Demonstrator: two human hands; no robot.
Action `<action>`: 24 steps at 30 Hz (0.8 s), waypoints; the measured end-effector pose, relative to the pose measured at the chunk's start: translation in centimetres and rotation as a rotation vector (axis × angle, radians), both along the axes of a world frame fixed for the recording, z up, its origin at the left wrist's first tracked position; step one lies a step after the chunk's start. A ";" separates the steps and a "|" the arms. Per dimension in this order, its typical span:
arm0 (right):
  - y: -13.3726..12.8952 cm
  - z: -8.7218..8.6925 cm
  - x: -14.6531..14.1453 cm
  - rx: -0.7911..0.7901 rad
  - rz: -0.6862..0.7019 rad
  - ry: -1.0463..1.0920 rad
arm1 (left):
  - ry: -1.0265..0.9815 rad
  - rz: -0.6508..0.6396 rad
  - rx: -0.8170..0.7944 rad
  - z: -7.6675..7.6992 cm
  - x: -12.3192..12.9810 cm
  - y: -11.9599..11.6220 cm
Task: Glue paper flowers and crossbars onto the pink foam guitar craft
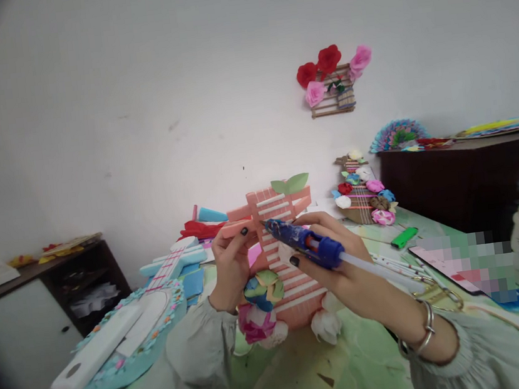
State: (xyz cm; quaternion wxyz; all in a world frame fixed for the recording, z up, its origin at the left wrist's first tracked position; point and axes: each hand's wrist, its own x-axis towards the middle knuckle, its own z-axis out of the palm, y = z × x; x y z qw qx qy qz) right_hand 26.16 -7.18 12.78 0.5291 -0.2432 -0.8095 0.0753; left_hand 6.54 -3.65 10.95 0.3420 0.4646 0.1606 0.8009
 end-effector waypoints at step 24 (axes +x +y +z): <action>3.7 -3.9 2.5 -0.434 -0.049 0.694 | 0.109 0.109 0.017 -0.1 -0.8 1.0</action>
